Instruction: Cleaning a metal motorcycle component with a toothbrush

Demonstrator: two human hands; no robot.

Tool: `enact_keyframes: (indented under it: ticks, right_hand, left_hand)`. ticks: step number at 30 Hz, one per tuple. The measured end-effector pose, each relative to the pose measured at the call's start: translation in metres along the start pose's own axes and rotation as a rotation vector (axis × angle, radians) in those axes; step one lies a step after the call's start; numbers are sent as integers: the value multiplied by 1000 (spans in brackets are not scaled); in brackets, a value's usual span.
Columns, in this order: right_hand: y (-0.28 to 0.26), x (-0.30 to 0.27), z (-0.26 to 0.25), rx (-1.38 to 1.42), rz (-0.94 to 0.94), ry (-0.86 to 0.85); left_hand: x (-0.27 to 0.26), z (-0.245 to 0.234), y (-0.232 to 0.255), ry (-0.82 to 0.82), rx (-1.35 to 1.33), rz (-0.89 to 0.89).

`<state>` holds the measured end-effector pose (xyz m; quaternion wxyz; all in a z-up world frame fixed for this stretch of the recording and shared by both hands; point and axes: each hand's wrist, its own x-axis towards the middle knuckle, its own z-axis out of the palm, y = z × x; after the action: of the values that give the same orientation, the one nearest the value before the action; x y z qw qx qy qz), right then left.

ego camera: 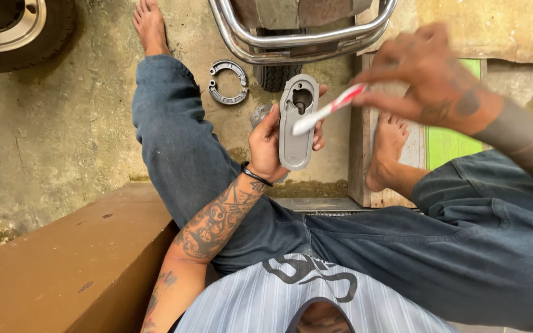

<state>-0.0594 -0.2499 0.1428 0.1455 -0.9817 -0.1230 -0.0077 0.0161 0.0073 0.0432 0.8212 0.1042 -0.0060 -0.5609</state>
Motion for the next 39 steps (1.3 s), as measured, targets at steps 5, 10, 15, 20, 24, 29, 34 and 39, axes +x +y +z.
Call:
enact_keyframes:
  ticks: [5,10,15,20,24,29,34,39]
  right_hand:
    - [14,-2,-17,126,21,128]
    - [-4,4,-7,-26,-122,-12]
    - [7,-9,-24,221,228,49]
    - [-9,2,-10,15,-113,-23]
    - [8,-10,-22,265,204,-34]
    - [-10,-9,-13,146,-5,-93]
    - [2,-17,2,67,-129,-101]
    - [-6,-21,-4,327,86,-87]
  left_hand:
    - [2,-3,-1,-45,-11,1]
    - [1,-8,-5,21,-3,97]
    - [-1,-7,-3,-20,-9,11]
    - [-1,-11,-9,49,-23,99]
    - [0,-17,-13,18,-92,79]
    - [-6,-19,-16,76,-80,-8]
    - [-11,-29,-24,142,-103,-14]
    - [-13,-29,-34,198,-93,-42]
